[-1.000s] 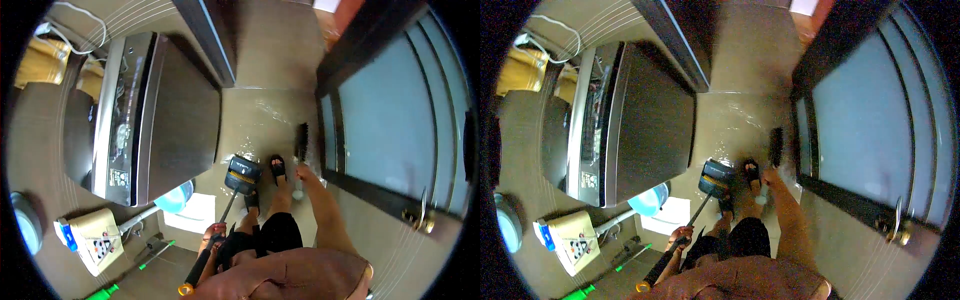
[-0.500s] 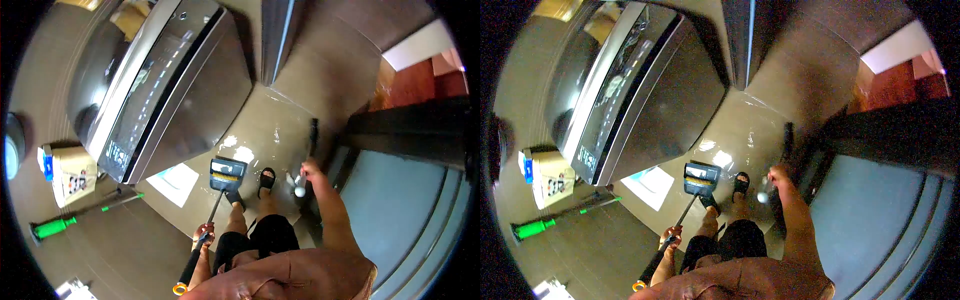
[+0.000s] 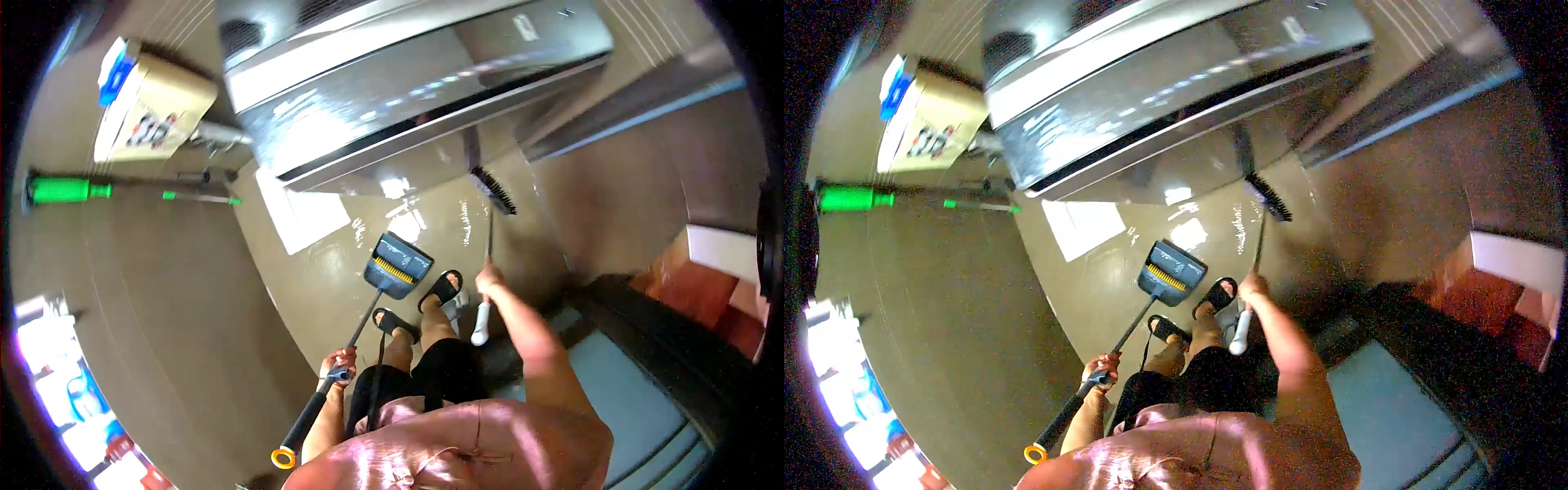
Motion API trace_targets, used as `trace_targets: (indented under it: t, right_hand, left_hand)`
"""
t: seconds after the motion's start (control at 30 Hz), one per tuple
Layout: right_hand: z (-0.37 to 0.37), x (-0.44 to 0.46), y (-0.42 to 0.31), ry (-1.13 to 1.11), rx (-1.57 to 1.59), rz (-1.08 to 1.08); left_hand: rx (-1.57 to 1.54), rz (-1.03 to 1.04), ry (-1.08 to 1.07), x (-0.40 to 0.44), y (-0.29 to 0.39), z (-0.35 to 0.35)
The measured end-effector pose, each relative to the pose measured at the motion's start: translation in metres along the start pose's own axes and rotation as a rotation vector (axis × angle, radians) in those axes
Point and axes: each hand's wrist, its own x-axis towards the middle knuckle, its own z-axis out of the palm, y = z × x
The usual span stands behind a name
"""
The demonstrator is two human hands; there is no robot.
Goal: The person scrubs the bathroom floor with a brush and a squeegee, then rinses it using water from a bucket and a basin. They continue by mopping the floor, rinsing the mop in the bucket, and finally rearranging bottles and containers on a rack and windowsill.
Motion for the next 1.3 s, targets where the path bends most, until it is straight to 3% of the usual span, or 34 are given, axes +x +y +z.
trace_targets:
  t: [0.07, 0.13, 0.2, 0.23, 0.27, 0.33, 0.37, 0.4, 0.43, 0.47, 0.53, 0.57, 0.63, 0.67, 0.7, 0.73, 0.8, 0.83, 0.87, 0.9, 0.93, 0.97, 1.0, 1.03, 1.07, 1.1, 1.13, 1.2, 1.27, 1.3]
  right_hand:
    - [0.058, 0.025, -0.018, -0.12, 0.065, -0.183]
    - [0.129, 0.077, -0.003, -0.317, 0.258, -0.49]
    - [0.152, 0.089, -0.034, -0.508, 0.303, -0.534]
    - [0.154, 0.078, -0.072, -0.492, 0.17, -0.378]
    - [0.139, 0.076, -0.092, -0.729, 0.336, -0.33]
    - [0.106, 0.078, -0.112, -1.026, 0.651, 0.041]
    - [0.085, 0.063, -0.116, -0.933, 0.63, -0.089]
    - [0.081, 0.066, -0.1, -0.922, 0.681, 0.016]
    - [0.064, 0.04, -0.095, -0.666, 0.545, -0.216]
    - [0.052, 0.051, -0.077, -0.608, 0.5, -0.249]
    - [0.014, 0.062, -0.04, -0.46, 0.495, -0.137]
    - [-0.005, 0.054, -0.027, -0.349, 0.501, -0.059]
    - [-0.037, 0.074, 0.005, -0.239, 0.55, 0.006]
    - [-0.054, 0.113, 0.028, -0.271, 0.637, 0.231]
    - [-0.07, 0.119, 0.029, -0.292, 0.654, 0.303]
    - [-0.083, 0.114, 0.02, -0.342, 0.677, 0.273]
    - [-0.079, 0.121, 0.014, -0.244, 1.131, 0.345]
    - [-0.071, 0.126, 0.016, -0.499, 1.244, 0.275]
    - [-0.061, 0.184, 0.035, -1.124, 0.951, -0.017]
    - [-0.026, 0.191, 0.023, -1.0, 0.87, 0.097]
    - [0.018, 0.155, -0.002, -0.595, 0.536, -0.177]
    - [0.059, 0.161, -0.017, -0.629, 0.498, -0.286]
    - [0.091, 0.098, -0.067, -0.601, 0.469, -0.341]
    - [0.119, 0.075, -0.109, -0.833, 0.553, -0.322]
    - [0.151, 0.107, -0.129, -1.073, 0.533, -0.323]
    - [0.17, 0.091, -0.172, -1.046, 0.536, -0.084]
    - [0.177, 0.085, -0.201, -1.07, 0.524, -0.03]
    - [0.186, 0.094, -0.263, -1.0, 0.516, 0.312]
    - [0.178, 0.081, -0.302, -0.979, 0.48, 0.234]
    - [0.181, 0.077, -0.31, -0.877, 0.356, 0.043]
  left_hand:
    - [-0.007, 0.036, -0.113, 0.007, 0.002, -0.018]
    - [-0.224, 0.07, -0.028, 0.011, -0.005, -0.02]
    - [-0.336, 0.124, -0.014, 0.014, -0.014, -0.017]
    - [-0.331, 0.169, -0.042, 0.016, -0.02, -0.019]
    - [-0.332, 0.212, -0.067, 0.017, -0.025, -0.016]
    - [-0.347, 0.159, -0.196, 0.023, -0.029, -0.024]
    - [-0.387, 0.164, -0.224, 0.028, -0.029, -0.029]
    - [-0.402, 0.155, -0.246, 0.037, -0.018, -0.046]
    - [-0.396, 0.193, -0.175, 0.042, -0.014, -0.054]
    - [-0.406, 0.249, -0.071, 0.044, -0.019, -0.043]
    - [-0.515, 0.276, -0.068, 0.06, -0.022, -0.057]
    - [-0.492, 0.191, -0.201, 0.065, -0.021, -0.068]
    - [-0.413, 0.234, -0.259, 0.074, -0.02, -0.083]
    - [-0.373, 0.26, -0.289, 0.079, -0.02, -0.089]
    - [-0.461, 0.259, -0.279, 0.081, -0.022, -0.09]
    - [-0.358, 0.321, -0.277, 0.084, -0.02, -0.094]
    - [-0.243, 0.365, -0.22, 0.089, -0.022, -0.098]
    - [-0.353, 0.338, -0.263, 0.088, -0.026, -0.096]
    - [-0.428, 0.338, -0.308, 0.085, -0.031, -0.088]
    - [-0.469, 0.33, -0.372, 0.092, -0.036, -0.095]
    - [-0.507, 0.324, -0.432, 0.098, -0.04, -0.102]
    - [-0.52, 0.323, -0.46, 0.098, -0.041, -0.102]
    - [-0.533, 0.327, -0.48, 0.098, -0.045, -0.101]
    - [-0.543, 0.333, -0.5, 0.096, -0.049, -0.098]
    - [-0.556, 0.337, -0.511, 0.095, -0.051, -0.1]
    - [-0.574, 0.344, -0.512, 0.09, -0.054, -0.098]
    - [-0.594, 0.346, -0.526, 0.093, -0.058, -0.097]
    - [-0.636, 0.411, -0.529, 0.087, -0.061, -0.081]
    - [-0.716, 0.403, -0.572, 0.093, -0.065, -0.083]
    - [-0.718, 0.445, -0.53, 0.097, -0.069, -0.086]
